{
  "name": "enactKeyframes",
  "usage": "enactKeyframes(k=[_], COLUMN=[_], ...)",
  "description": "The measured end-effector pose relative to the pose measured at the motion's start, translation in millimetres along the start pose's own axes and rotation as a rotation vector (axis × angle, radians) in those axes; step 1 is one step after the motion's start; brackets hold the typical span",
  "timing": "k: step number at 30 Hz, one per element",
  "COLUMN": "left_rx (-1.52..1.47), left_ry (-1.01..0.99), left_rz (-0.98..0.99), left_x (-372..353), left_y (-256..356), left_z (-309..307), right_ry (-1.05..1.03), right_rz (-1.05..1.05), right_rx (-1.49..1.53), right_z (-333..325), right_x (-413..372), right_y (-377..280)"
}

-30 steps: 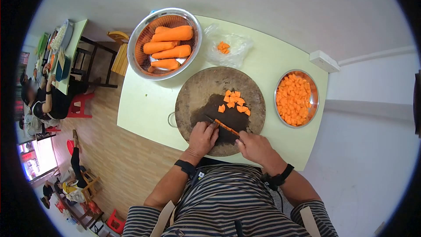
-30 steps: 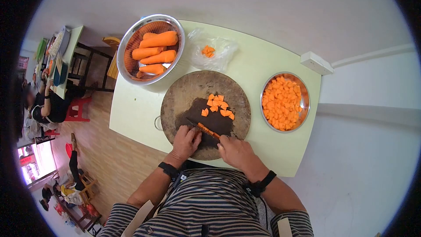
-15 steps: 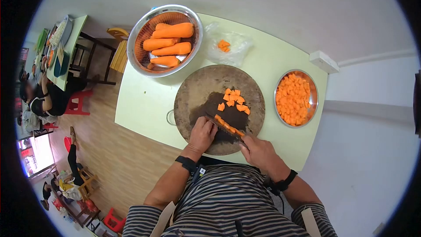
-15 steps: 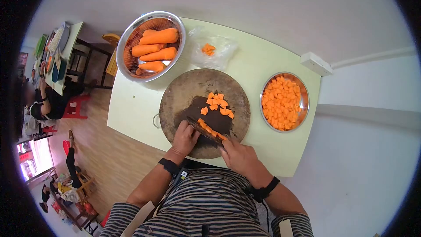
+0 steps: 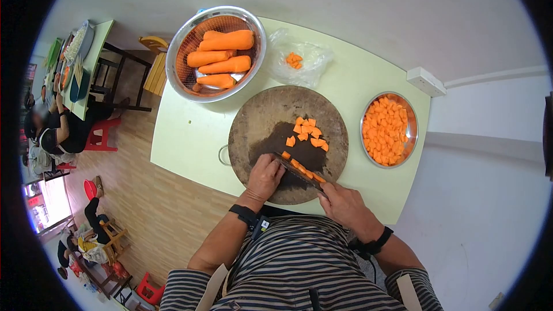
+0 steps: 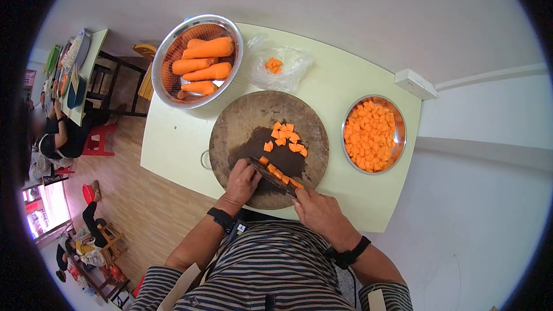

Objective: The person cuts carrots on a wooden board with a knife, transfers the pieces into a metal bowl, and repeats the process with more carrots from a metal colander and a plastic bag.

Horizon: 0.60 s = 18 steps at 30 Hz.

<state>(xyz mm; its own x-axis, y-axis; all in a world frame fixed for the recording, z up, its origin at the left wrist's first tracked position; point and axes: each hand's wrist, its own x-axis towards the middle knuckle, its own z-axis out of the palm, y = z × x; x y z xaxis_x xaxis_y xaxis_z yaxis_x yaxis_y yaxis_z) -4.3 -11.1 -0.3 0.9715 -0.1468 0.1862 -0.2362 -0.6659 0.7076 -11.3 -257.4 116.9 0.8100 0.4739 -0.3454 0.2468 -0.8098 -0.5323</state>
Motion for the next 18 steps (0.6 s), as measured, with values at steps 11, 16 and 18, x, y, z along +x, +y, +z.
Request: enactKeyframes(k=[11, 16, 18], left_rx=[0.006, 0.015, 0.015], left_ry=[0.034, 0.061, 0.058], left_rz=[0.006, 0.024, 0.008], left_x=[1, 3, 2], left_y=[0, 1, 1], left_z=[3, 5, 5], right_ry=[-0.081, -0.064, -0.043], right_rz=[0.036, 0.032, 0.019], right_rx=[-0.044, -0.008, -0.015], right_z=[11, 8, 10], right_x=[24, 30, 31], right_y=[-1, 0, 2])
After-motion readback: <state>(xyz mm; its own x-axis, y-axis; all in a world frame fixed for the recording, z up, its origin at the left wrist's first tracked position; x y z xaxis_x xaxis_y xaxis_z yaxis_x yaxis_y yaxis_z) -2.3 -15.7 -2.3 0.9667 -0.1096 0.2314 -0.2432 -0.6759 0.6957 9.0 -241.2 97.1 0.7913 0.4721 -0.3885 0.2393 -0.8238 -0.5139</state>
